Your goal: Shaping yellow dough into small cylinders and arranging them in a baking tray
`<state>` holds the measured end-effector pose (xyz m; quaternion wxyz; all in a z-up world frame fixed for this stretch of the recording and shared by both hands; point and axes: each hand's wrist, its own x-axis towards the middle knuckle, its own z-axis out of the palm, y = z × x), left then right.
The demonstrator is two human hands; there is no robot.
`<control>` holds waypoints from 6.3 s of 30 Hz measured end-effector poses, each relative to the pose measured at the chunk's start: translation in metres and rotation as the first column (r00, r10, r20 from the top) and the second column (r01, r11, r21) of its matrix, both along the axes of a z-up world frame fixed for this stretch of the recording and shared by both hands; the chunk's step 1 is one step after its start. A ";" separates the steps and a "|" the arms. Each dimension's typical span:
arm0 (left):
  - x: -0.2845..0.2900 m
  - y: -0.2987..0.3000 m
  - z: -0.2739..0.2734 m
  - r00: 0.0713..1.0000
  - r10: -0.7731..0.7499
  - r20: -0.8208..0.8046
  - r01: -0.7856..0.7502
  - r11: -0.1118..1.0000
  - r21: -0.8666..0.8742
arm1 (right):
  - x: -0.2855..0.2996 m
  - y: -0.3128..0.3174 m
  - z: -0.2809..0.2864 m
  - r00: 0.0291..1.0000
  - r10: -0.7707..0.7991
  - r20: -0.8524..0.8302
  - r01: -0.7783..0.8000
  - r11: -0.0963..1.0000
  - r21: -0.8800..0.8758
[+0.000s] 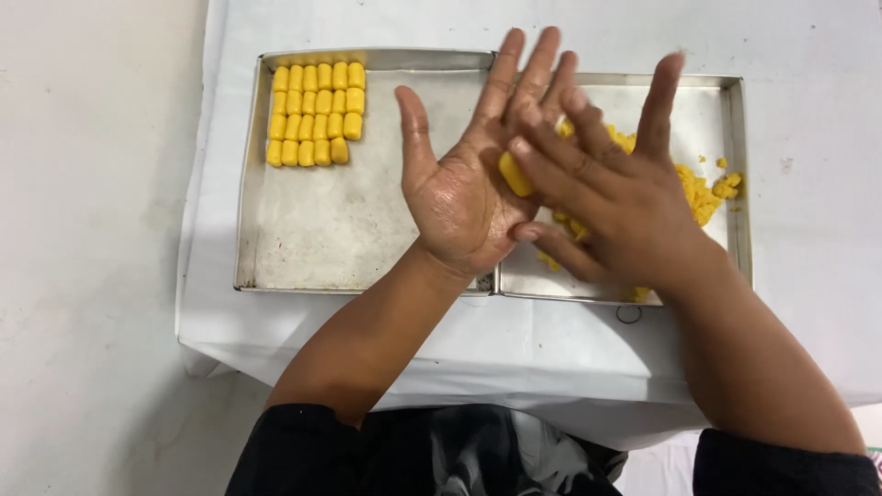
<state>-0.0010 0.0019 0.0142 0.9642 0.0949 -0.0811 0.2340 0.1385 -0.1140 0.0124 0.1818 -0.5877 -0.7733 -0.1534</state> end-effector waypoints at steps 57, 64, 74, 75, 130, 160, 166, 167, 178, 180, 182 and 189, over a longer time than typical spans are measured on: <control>0.003 -0.069 -0.044 0.511 0.304 0.804 -0.712 -0.373 0.594 | -0.060 0.100 -0.009 0.768 -0.055 -0.638 -0.024 0.993 -0.114; 0.007 -0.065 -0.049 0.427 0.389 0.817 -0.731 -0.383 0.564 | -0.100 0.158 -0.037 0.720 -0.351 -0.599 0.105 0.908 -0.405; 0.003 -0.068 -0.043 0.451 0.389 0.803 -0.754 -0.315 0.576 | -0.114 0.161 -0.035 0.733 -0.415 -0.539 0.191 0.886 -0.422; 0.002 -0.068 -0.043 0.449 0.390 0.804 -0.737 -0.347 0.580 | -0.114 0.160 -0.035 0.734 -0.416 -0.537 0.192 0.885 -0.423; -0.010 -0.008 -0.010 0.538 0.800 0.265 -0.093 -0.256 0.962 | 0.075 0.044 -0.005 0.719 -0.667 -0.195 0.419 0.640 -0.644; -0.005 -0.005 -0.019 0.490 0.813 0.314 -0.134 -0.286 0.949 | 0.109 0.048 -0.018 0.648 -0.753 -0.112 0.547 0.563 -0.620; -0.005 -0.007 -0.019 0.528 0.795 0.299 -0.141 -0.265 0.954 | 0.108 0.016 -0.016 0.666 -0.744 -0.048 0.597 0.571 -0.564; -0.005 -0.008 -0.019 0.525 0.797 0.298 -0.133 -0.268 0.954 | 0.107 0.013 -0.017 0.664 -0.746 -0.048 0.599 0.570 -0.563; -0.004 -0.008 -0.022 0.544 0.791 0.279 -0.122 -0.254 0.960 | 0.116 -0.004 -0.014 0.646 -0.729 -0.226 0.561 0.654 -0.508; -0.004 -0.008 -0.024 0.557 0.783 0.275 -0.127 -0.247 0.961 | 0.117 -0.013 -0.008 0.602 -0.728 -0.328 0.530 0.671 -0.519; -0.003 -0.007 -0.027 0.580 0.774 0.253 -0.144 -0.209 0.967 | 0.118 -0.024 -0.001 0.549 -0.720 -0.424 0.501 0.690 -0.522; -0.001 -0.007 -0.031 0.615 0.754 0.230 -0.176 -0.153 0.972 | 0.119 -0.026 -0.010 0.532 -0.609 -0.588 0.493 0.788 -0.369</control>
